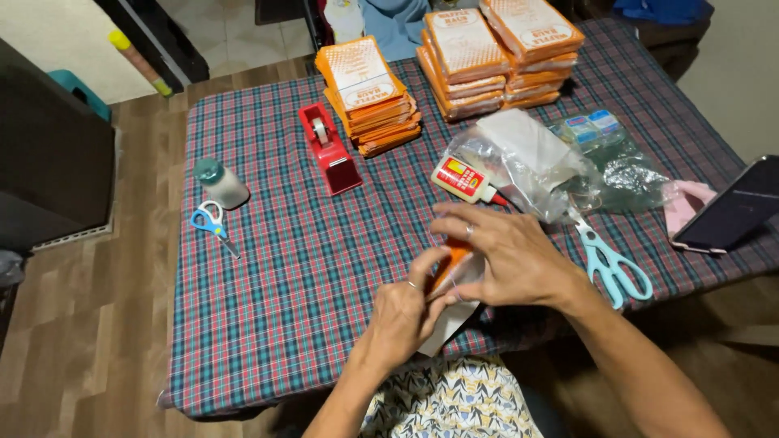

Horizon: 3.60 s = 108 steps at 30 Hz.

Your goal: Applying glue to paper bags, stacking them, and packing them into plastic bags for final shipment.

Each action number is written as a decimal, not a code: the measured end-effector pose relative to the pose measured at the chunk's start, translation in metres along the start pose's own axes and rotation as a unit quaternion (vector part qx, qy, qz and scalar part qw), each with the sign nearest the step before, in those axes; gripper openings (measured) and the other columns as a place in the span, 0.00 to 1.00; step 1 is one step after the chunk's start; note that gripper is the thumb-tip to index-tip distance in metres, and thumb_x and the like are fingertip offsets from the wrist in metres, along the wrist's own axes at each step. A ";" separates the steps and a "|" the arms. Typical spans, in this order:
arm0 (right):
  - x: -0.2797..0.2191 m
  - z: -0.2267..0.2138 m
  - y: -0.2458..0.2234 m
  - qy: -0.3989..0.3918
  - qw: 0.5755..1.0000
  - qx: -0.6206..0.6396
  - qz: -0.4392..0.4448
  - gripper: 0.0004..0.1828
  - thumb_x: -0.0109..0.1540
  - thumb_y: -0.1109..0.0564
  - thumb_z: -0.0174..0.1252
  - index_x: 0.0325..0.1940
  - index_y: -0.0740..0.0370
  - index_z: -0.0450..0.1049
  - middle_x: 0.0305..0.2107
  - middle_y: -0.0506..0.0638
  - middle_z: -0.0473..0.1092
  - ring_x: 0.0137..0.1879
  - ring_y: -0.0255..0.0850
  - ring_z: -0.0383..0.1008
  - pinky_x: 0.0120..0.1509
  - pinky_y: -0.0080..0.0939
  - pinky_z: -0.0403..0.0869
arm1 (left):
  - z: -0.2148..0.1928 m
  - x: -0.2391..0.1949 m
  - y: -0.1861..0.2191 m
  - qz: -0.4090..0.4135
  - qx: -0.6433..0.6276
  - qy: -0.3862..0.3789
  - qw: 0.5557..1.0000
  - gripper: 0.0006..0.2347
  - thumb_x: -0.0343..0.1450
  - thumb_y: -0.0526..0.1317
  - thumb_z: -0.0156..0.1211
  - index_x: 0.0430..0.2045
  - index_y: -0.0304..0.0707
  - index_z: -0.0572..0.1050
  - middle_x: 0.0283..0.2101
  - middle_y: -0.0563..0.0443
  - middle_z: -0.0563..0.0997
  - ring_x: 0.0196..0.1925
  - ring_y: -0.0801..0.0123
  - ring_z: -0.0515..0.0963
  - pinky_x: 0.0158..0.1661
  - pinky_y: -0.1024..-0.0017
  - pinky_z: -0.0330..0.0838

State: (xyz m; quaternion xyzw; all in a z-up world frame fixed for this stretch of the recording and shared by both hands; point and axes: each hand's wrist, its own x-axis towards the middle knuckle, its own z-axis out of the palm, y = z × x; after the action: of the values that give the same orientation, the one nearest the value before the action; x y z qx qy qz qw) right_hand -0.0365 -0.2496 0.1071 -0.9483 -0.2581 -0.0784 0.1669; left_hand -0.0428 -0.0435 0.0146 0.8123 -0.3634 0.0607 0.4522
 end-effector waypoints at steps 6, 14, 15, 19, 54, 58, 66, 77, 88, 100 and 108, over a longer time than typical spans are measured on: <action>-0.008 0.002 -0.008 -0.027 0.999 -0.016 -0.004 0.46 0.41 0.30 0.79 0.59 0.43 0.72 0.54 0.43 0.72 0.52 0.46 0.78 0.42 0.55 0.76 | -0.006 -0.004 0.002 0.024 0.061 -0.056 0.996 0.21 0.79 0.47 0.52 0.63 0.42 0.55 0.20 0.47 0.72 0.16 0.62 0.73 0.19 0.63 0.69; -0.017 -0.003 -0.015 0.008 1.000 -0.001 -0.018 0.39 0.43 0.40 0.79 0.56 0.46 0.75 0.43 0.45 0.73 0.45 0.48 0.78 0.39 0.55 0.75 | -0.008 -0.003 0.014 0.041 0.076 -0.052 0.995 0.21 0.79 0.45 0.52 0.57 0.27 0.55 0.19 0.47 0.74 0.15 0.59 0.76 0.20 0.63 0.77; -0.019 -0.004 -0.017 0.011 1.000 -0.004 -0.019 0.38 0.43 0.43 0.78 0.56 0.44 0.75 0.44 0.45 0.73 0.45 0.49 0.78 0.41 0.55 0.75 | -0.009 -0.004 0.014 0.051 0.089 -0.054 0.993 0.18 0.80 0.43 0.53 0.54 0.29 0.56 0.19 0.52 0.69 0.13 0.65 0.71 0.18 0.67 0.75; -0.027 -0.004 -0.017 0.046 0.998 -0.017 -0.050 0.39 0.43 0.43 0.80 0.56 0.45 0.74 0.48 0.48 0.72 0.47 0.47 0.78 0.47 0.50 0.75 | -0.009 -0.009 0.008 0.078 0.144 -0.068 0.984 0.12 0.76 0.27 0.57 0.44 0.36 0.58 0.19 0.58 0.62 0.16 0.72 0.60 0.17 0.70 0.67; -0.031 0.073 -0.013 0.133 0.683 0.620 0.362 0.29 0.56 0.63 0.63 0.61 0.66 0.67 0.46 0.62 0.77 0.39 0.50 0.79 0.41 0.48 0.79 | -0.006 0.000 0.034 -0.333 -0.480 0.277 0.763 0.47 0.57 0.30 0.73 0.71 0.42 0.48 0.48 0.28 0.85 0.44 0.49 0.88 0.42 0.51 0.86; -0.019 0.067 -0.031 0.166 0.686 0.589 0.394 0.27 0.54 0.63 0.65 0.58 0.70 0.72 0.44 0.66 0.80 0.38 0.56 0.82 0.37 0.55 0.81 | -0.005 -0.003 0.025 -0.370 -0.501 0.231 0.747 0.48 0.57 0.36 0.73 0.71 0.37 0.44 0.49 0.33 0.86 0.48 0.55 0.87 0.48 0.55 0.82; 0.013 0.087 -0.019 0.036 0.732 0.579 0.358 0.26 0.56 0.62 0.65 0.59 0.69 0.74 0.45 0.62 0.82 0.40 0.48 0.84 0.40 0.48 0.84 | 0.002 -0.013 -0.019 -0.360 -0.501 0.281 0.735 0.19 0.66 0.38 0.66 0.50 0.29 0.75 0.47 0.38 0.85 0.45 0.57 0.85 0.43 0.60 0.83; 0.250 0.120 0.210 0.190 0.942 0.141 0.238 0.24 0.65 0.36 0.59 0.47 0.58 0.82 0.40 0.51 0.80 0.47 0.42 0.80 0.51 0.44 0.73 | -0.044 0.006 -0.073 -0.441 -0.428 0.278 0.738 0.19 0.65 0.37 0.66 0.51 0.30 0.77 0.47 0.40 0.87 0.46 0.59 0.87 0.46 0.62 0.83; 0.342 0.076 0.181 -0.101 0.796 0.318 0.505 0.78 0.40 0.36 0.76 0.80 0.69 0.38 0.76 0.59 0.49 0.75 0.51 0.61 0.69 0.47 0.71 | -0.040 0.020 -0.093 -0.540 -0.362 0.253 0.716 0.25 0.62 0.38 0.69 0.55 0.36 0.76 0.51 0.40 0.89 0.53 0.56 0.87 0.51 0.61 0.82; 0.342 0.083 0.173 -0.068 0.682 0.514 0.515 0.42 0.42 0.55 0.75 0.59 0.64 0.72 0.51 0.58 0.78 0.53 0.51 0.80 0.55 0.50 0.79 | -0.050 0.035 -0.077 -0.614 -0.341 0.227 0.675 0.25 0.63 0.38 0.70 0.57 0.41 0.74 0.52 0.42 0.88 0.54 0.56 0.87 0.53 0.59 0.82; 0.342 0.091 0.172 0.048 0.704 0.504 0.498 0.42 0.36 0.65 0.75 0.54 0.77 0.72 0.45 0.62 0.79 0.46 0.54 0.82 0.46 0.54 0.80 | -0.010 0.001 -0.123 -0.504 -0.358 0.294 0.729 0.24 0.62 0.34 0.70 0.54 0.34 0.76 0.48 0.36 0.89 0.49 0.54 0.88 0.52 0.62 0.81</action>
State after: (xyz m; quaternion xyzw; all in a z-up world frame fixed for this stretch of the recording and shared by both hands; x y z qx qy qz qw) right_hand 0.3498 -0.1981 0.0550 -0.7082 0.2588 0.1130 0.6470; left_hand 0.0397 0.0047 -0.0643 0.5958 0.2553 -0.0743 0.7578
